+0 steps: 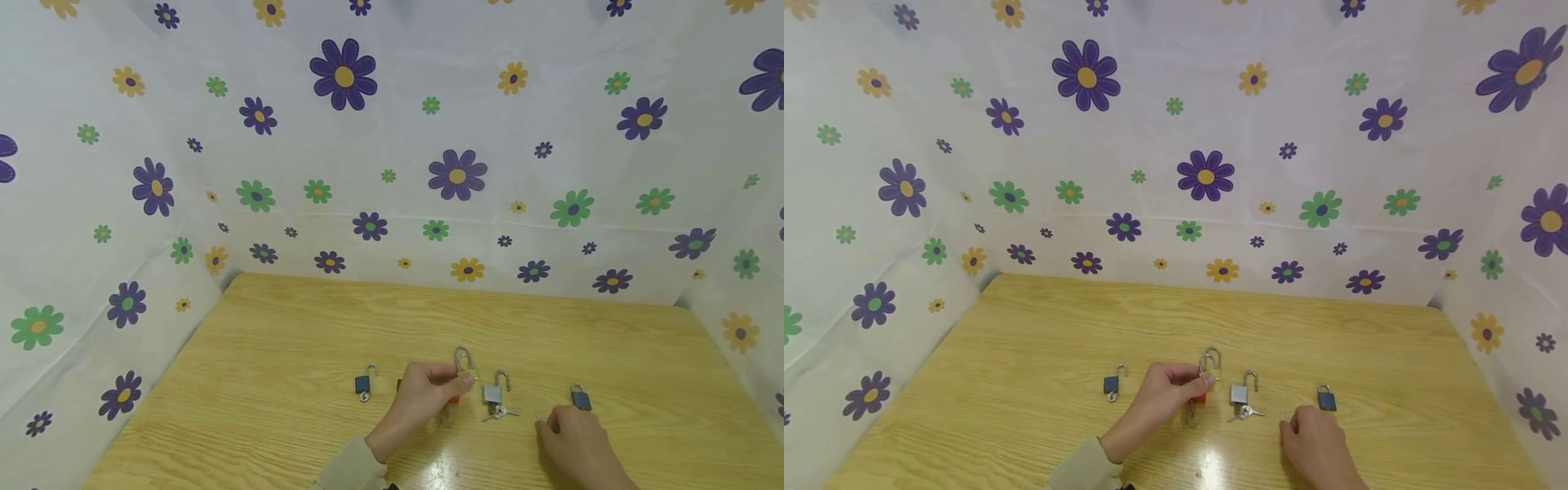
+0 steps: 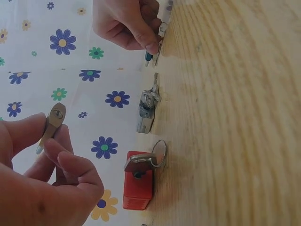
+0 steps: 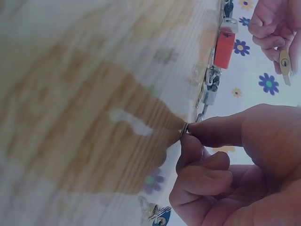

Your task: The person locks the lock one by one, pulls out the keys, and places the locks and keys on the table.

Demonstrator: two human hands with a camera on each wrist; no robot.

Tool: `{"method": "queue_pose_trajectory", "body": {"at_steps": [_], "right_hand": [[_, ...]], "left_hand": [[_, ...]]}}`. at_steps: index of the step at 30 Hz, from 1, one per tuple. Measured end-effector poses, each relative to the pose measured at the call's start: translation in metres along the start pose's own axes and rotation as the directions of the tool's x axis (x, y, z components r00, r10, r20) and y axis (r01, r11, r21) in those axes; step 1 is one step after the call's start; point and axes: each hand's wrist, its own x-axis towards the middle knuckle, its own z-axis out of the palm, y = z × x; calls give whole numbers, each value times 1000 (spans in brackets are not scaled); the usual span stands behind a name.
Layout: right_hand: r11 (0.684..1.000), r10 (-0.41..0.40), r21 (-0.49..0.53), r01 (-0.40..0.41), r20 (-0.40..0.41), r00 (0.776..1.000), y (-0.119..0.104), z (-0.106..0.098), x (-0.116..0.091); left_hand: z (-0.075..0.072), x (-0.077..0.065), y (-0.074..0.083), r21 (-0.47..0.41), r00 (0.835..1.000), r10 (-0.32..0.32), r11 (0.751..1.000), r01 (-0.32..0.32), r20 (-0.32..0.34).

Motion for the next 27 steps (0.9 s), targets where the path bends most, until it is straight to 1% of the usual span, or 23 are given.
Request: {"method": "queue_pose_trajectory", "body": {"at_steps": [7,10,14,17,20,22,24,27], "right_hand": [[1000,18,7,-18,7,1000,1,-1,-1],[999,47,21,-47,11,999,1,-4,-3],[995,91,48,-92,26,996,4,-11,-7],[993,102,51,-103,17,995,7,-18,-9],[996,79,49,-79,-8,997,9,-24,-10],[997,69,45,-68,-18,997,11,-27,-11],[997,66,41,-66,-18,998,12,-29,-12],[997,65,34,-65,-14,998,16,-31,-13]], "left_hand": [[2,-3,0,11,1000,-1,1000,1,10],[3,-2,0,45,1000,18,999,-19,16],[8,0,-1,118,998,52,992,-54,22],[14,4,-1,171,996,84,981,-88,33],[23,9,0,226,992,118,966,-127,53],[30,13,2,263,990,126,955,-138,62],[38,17,4,311,988,135,939,-150,69],[51,23,5,371,989,134,917,-149,65]]}}
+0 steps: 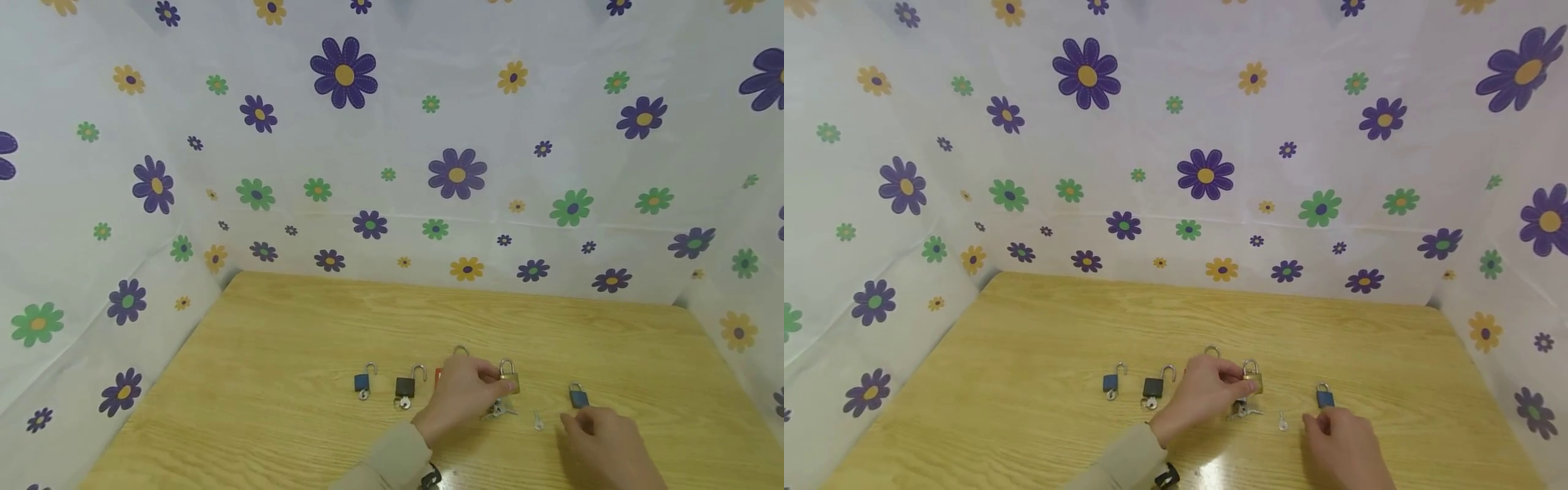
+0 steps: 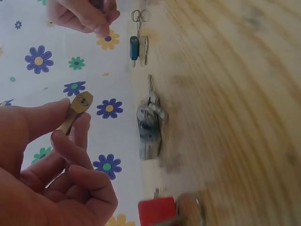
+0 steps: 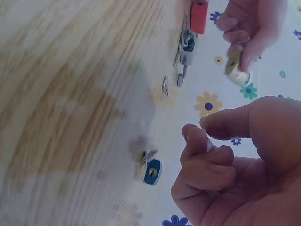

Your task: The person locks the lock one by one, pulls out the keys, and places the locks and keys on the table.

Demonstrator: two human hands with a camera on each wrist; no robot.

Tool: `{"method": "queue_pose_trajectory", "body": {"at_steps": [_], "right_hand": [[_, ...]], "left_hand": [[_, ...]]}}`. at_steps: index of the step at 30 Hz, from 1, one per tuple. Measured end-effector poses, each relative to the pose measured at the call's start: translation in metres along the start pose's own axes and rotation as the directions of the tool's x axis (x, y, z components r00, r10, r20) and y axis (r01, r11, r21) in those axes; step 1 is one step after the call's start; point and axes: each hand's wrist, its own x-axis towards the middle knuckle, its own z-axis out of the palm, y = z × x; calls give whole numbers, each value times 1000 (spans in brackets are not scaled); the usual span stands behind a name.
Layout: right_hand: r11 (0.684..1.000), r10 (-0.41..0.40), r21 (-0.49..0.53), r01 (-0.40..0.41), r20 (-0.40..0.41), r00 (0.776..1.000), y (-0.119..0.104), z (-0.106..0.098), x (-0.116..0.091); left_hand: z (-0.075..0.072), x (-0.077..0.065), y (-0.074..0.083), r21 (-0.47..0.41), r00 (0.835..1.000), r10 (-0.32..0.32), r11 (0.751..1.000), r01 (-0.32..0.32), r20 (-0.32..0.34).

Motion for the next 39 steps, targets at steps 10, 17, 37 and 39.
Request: {"method": "queue_pose_trajectory", "body": {"at_steps": [10,17,37,39], "right_hand": [[998,57,24,-58,38,998,10,-6,-4],[997,77,22,-78,66,995,10,-9,-5],[995,97,-24,-96,77,992,20,-16,-2],[995,98,-25,-97,78,992,21,-16,-2]], "left_hand": [[33,20,3,222,1000,-7,975,8,-4],[40,20,8,345,1000,10,939,-13,10],[49,30,17,439,999,15,898,-28,32],[50,31,18,448,999,11,894,-28,41]]}}
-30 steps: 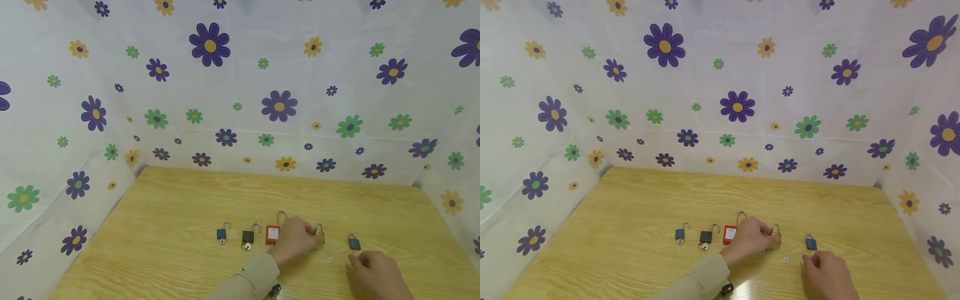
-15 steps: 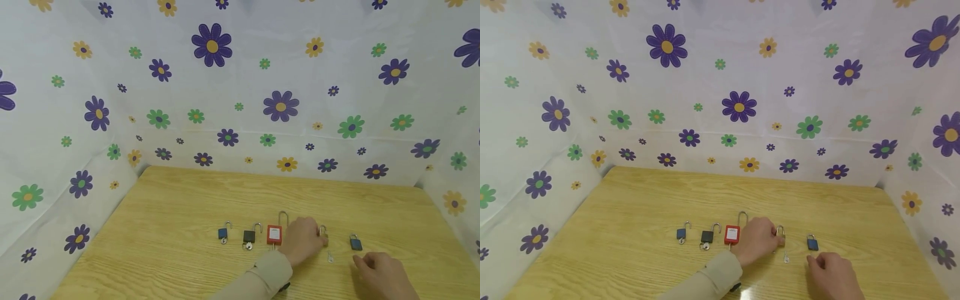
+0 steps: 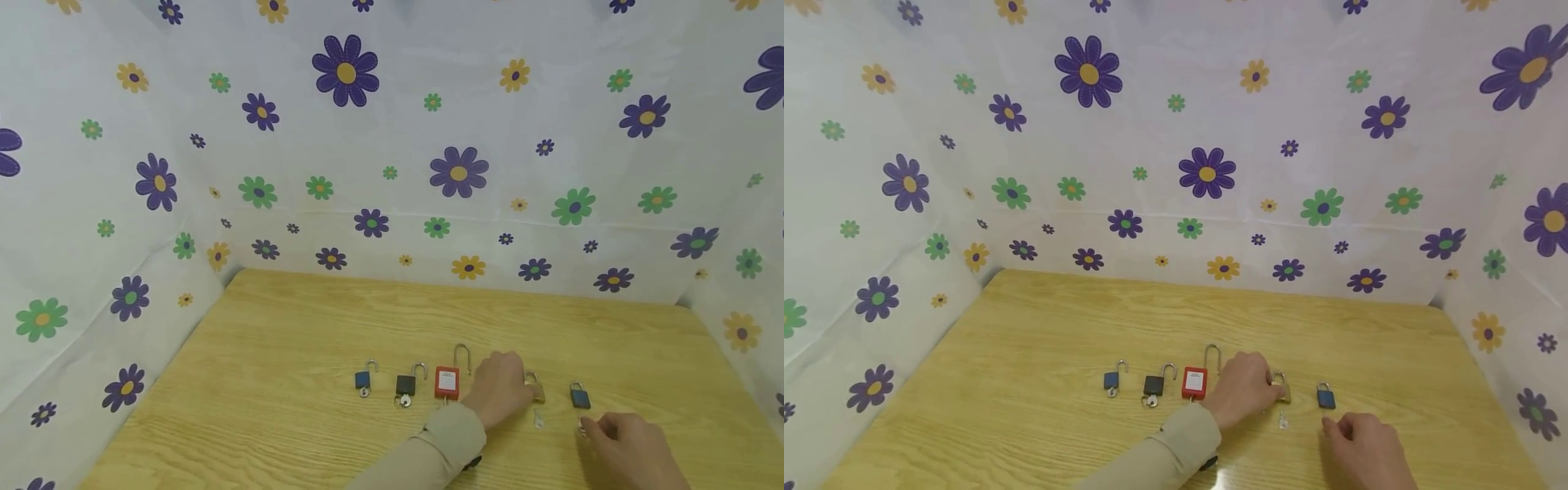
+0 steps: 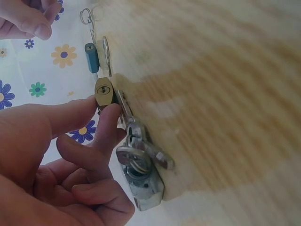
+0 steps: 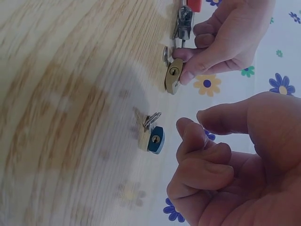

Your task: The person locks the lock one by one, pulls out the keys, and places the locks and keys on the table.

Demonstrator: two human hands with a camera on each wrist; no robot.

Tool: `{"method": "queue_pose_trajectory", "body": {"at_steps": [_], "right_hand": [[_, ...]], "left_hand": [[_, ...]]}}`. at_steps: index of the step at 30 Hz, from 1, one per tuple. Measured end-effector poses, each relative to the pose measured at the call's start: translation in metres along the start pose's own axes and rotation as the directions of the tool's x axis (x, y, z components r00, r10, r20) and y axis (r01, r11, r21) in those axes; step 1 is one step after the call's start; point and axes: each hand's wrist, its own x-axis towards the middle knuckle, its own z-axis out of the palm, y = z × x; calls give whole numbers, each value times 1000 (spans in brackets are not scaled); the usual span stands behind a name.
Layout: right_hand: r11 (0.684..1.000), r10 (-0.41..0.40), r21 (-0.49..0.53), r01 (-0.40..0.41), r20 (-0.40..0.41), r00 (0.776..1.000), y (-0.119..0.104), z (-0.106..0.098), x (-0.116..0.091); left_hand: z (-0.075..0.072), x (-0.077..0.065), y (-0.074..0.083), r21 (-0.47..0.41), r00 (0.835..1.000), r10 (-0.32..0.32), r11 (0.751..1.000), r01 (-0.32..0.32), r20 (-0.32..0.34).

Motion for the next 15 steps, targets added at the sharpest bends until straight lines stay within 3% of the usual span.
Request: {"method": "queue_pose_trajectory", "body": {"at_steps": [15], "right_hand": [[1000,-6,-3,6,0,1000,-1,0,2]], "left_hand": [[-1,0,-2,21,1000,21,1000,-21,0]]}}
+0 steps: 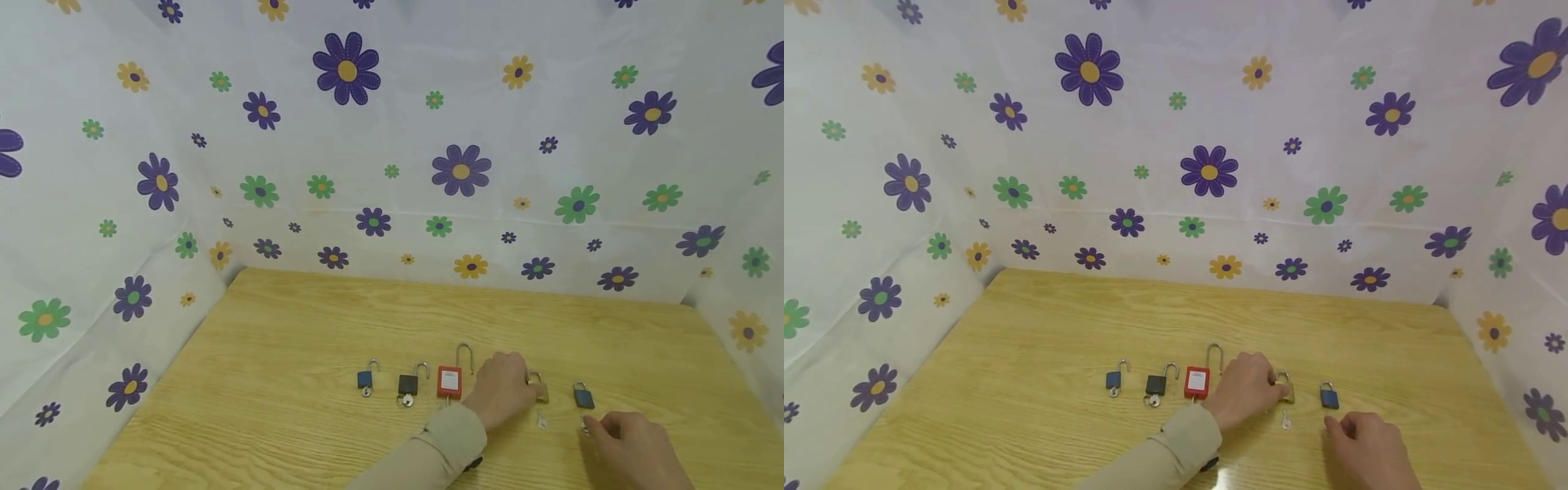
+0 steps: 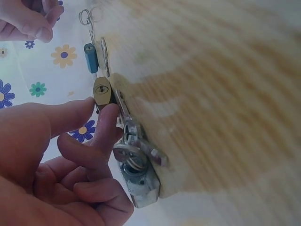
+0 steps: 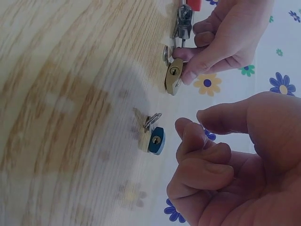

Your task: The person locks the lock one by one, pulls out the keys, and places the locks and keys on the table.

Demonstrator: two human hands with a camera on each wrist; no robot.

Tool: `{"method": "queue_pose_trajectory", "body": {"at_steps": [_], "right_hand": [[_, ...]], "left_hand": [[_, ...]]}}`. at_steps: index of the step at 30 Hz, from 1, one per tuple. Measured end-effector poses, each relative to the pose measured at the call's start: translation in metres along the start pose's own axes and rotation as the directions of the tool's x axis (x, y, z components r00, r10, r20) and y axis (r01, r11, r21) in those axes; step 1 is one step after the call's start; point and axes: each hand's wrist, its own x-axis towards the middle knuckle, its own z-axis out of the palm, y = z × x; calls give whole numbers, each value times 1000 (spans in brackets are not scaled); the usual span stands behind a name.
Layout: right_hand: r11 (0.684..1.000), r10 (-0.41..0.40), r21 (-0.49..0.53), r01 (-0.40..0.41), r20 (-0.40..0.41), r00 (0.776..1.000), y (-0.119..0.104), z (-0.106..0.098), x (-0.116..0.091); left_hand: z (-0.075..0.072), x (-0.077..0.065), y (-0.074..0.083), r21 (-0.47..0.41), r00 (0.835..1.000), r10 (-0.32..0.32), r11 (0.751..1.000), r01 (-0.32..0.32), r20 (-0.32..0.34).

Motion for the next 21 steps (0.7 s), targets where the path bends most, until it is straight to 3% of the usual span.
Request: {"method": "queue_pose_trajectory", "body": {"at_steps": [6,11,16,21], "right_hand": [[1000,-5,4,5,-9,1000,3,0,-1],[1000,-16,8,16,-8,1000,4,1,0],[1000,3,30,-3,10,1000,5,3,0],[999,-10,41,10,7,1000,2,5,-1]], "left_hand": [[-14,-3,-4,-30,999,22,999,-23,-35],[-38,-9,-19,-37,999,-28,999,27,-33],[-49,-18,-28,58,999,-38,998,38,-7],[-46,-25,-25,207,1000,-27,978,26,2]]}}
